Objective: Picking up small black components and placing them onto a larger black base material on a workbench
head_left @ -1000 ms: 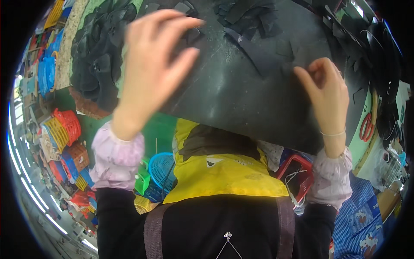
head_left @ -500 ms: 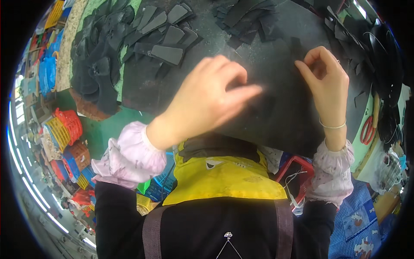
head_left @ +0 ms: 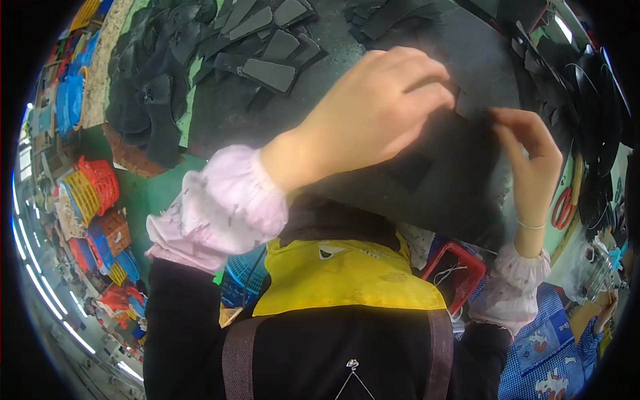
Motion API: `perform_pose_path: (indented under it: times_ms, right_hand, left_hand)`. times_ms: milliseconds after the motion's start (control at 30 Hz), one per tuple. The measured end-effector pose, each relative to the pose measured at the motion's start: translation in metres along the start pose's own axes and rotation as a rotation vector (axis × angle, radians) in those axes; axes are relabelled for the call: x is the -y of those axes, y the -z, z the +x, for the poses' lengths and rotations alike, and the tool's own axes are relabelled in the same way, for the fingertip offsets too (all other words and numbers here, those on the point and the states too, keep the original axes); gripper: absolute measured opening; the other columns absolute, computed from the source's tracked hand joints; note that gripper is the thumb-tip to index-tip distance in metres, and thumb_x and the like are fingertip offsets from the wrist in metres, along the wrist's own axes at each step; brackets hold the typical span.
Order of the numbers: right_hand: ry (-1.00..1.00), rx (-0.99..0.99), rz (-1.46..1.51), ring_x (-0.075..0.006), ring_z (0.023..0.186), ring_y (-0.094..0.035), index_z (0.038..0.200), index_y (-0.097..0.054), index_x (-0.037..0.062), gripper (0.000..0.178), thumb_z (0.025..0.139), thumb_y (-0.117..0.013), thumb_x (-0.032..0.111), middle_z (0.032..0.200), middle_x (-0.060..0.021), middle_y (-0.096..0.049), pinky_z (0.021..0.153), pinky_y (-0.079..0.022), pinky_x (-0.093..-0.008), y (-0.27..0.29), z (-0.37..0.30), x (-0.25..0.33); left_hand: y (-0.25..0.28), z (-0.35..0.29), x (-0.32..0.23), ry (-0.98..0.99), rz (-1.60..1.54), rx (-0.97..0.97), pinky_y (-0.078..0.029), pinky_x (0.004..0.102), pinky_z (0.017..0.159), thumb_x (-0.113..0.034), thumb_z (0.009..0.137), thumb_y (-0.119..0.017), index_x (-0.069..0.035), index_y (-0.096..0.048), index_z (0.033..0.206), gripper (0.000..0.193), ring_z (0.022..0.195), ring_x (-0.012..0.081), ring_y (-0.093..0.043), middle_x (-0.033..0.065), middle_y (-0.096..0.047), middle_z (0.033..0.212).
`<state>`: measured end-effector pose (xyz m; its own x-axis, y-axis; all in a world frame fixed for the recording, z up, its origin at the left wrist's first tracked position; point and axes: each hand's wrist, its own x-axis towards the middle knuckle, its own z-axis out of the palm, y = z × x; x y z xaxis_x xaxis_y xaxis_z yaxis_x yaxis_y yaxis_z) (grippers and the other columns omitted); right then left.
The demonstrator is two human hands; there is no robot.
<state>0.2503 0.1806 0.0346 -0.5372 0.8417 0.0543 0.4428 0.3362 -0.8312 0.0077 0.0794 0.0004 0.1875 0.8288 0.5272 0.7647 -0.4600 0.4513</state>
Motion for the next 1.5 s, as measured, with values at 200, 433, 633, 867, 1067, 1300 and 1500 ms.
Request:
perform_pose_path:
  times_ms: [200, 433, 633, 867, 1067, 1300, 1500]
  right_hand:
    - [-0.405, 0.259, 0.329, -0.0072, 0.066, -0.067, 0.099, -0.072, -0.0018, 0.009, 0.092, -0.075, 0.002, 0.084, -0.0023, -0.074, 0.059, -0.052, -0.0194, -0.027, -0.031, 0.035]
    - [-0.44, 0.411, 0.196, -0.0069, 0.061, -0.066, 0.092, -0.072, -0.0034, 0.008, 0.09, -0.076, 0.003, 0.073, -0.0039, -0.072, 0.057, -0.052, -0.0207, -0.047, -0.027, 0.049]
    - [-0.389, 0.457, 0.077, -0.0107, 0.058, -0.066, 0.089, -0.071, -0.0009, 0.01, 0.085, -0.078, 0.005, 0.07, -0.0065, -0.07, 0.056, -0.051, -0.0239, -0.048, -0.016, 0.055]
    - [0.171, 0.249, -0.38, -0.0235, 0.062, -0.063, 0.09, -0.065, 0.0067, 0.025, 0.074, -0.084, 0.008, 0.072, -0.0074, -0.059, 0.061, -0.051, -0.0334, -0.051, -0.033, 0.054]
    - [-0.007, 0.241, 0.059, -0.0097, 0.063, -0.054, 0.09, -0.067, 0.0035, 0.014, 0.082, -0.079, 0.004, 0.076, -0.0014, -0.063, 0.059, -0.043, -0.0265, -0.044, -0.017, 0.034]
    - [0.373, -0.205, -0.469, -0.0145, 0.067, -0.057, 0.093, -0.067, 0.0056, 0.015, 0.083, -0.078, 0.007, 0.08, -0.0041, -0.064, 0.064, -0.046, -0.0282, -0.038, 0.043, 0.006]
    - [0.086, -0.09, -0.272, -0.0129, 0.068, -0.056, 0.094, -0.066, 0.0033, 0.02, 0.079, -0.079, 0.002, 0.083, -0.0035, -0.063, 0.064, -0.046, -0.027, -0.012, 0.035, -0.006]
  left_hand:
    - [0.049, -0.047, -0.035, 0.118, -0.205, 0.177, -0.055, 0.0425, 0.089, 0.003, 0.07, -0.072, -0.008, -0.068, 0.095, 0.027, 0.108, 0.0335, -0.063, 0.0095, -0.063, 0.113]
    - [0.042, -0.079, -0.043, 0.13, -0.167, 0.252, -0.057, 0.0431, 0.093, 0.002, 0.071, -0.071, -0.007, -0.066, 0.092, 0.024, 0.117, 0.0345, -0.062, 0.011, -0.062, 0.116]
    - [0.037, -0.08, -0.04, 0.11, -0.182, 0.211, -0.055, 0.0429, 0.096, -0.001, 0.074, -0.073, -0.007, -0.065, 0.101, 0.029, 0.118, 0.0344, -0.062, 0.0105, -0.063, 0.126]
    - [0.031, -0.068, -0.046, 0.157, -0.057, 0.176, -0.051, 0.0427, 0.096, -0.009, 0.077, -0.078, -0.008, -0.065, 0.103, 0.029, 0.115, 0.0326, -0.059, 0.0097, -0.06, 0.127]
    - [0.068, -0.049, -0.035, 0.348, 0.297, 0.167, -0.042, 0.046, 0.1, -0.018, 0.082, -0.078, -0.011, -0.069, 0.095, 0.017, 0.115, 0.0342, -0.053, 0.0098, -0.059, 0.118]
    - [0.052, 0.015, 0.025, 0.36, 0.373, -0.024, -0.045, 0.0426, 0.102, -0.038, 0.094, -0.072, -0.009, -0.069, 0.121, 0.039, 0.114, 0.0331, -0.058, 0.0136, -0.064, 0.116]
    - [0.018, 0.044, 0.061, 0.417, 0.404, 0.039, -0.053, 0.0442, 0.091, -0.038, 0.093, -0.072, -0.008, -0.065, 0.126, 0.044, 0.108, 0.0349, -0.064, 0.0132, -0.064, 0.116]
